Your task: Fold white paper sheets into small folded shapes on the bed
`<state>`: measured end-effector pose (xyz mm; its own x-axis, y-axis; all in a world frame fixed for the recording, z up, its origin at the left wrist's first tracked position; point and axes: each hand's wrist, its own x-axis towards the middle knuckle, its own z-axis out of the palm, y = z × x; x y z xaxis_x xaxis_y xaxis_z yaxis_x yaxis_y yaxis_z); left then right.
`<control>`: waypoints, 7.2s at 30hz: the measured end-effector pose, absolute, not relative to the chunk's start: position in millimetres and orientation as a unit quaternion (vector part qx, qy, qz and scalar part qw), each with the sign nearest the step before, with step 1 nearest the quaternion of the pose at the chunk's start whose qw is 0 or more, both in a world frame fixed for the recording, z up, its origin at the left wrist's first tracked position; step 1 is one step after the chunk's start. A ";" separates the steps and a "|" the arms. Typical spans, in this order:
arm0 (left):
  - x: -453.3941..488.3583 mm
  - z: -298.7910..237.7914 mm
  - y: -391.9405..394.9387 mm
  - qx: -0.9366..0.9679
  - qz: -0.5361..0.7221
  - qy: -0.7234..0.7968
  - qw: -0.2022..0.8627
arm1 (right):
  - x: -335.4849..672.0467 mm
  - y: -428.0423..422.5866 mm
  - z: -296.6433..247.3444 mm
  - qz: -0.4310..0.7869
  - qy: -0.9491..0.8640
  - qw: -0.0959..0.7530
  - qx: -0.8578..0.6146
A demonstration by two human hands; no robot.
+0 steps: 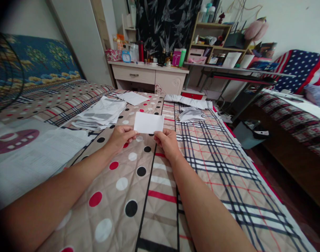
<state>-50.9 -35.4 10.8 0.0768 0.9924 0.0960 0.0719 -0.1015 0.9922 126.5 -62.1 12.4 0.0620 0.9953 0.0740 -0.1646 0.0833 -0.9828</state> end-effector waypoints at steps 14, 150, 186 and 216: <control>-64.6 12.2 -27.4 0.459 0.504 0.396 0.615 | 141.6 -56.2 14.6 0.499 -0.380 0.669 -0.398; -38.9 8.5 -48.0 0.602 0.478 0.363 0.526 | 99.2 -75.4 8.9 0.530 -0.480 0.579 -0.391; -49.8 7.0 -31.9 0.600 0.510 0.377 0.487 | 113.1 -75.6 4.1 0.329 -0.719 0.400 -0.464; -53.8 4.3 -29.4 0.579 0.498 0.397 0.509 | 116.6 -76.4 9.6 0.353 -0.768 0.372 -0.384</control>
<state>-53.8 -29.4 4.3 0.1892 0.9668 0.1717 -0.0465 -0.1658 0.9851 116.6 -76.4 9.6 -0.4289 0.8520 0.3003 0.3271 0.4563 -0.8275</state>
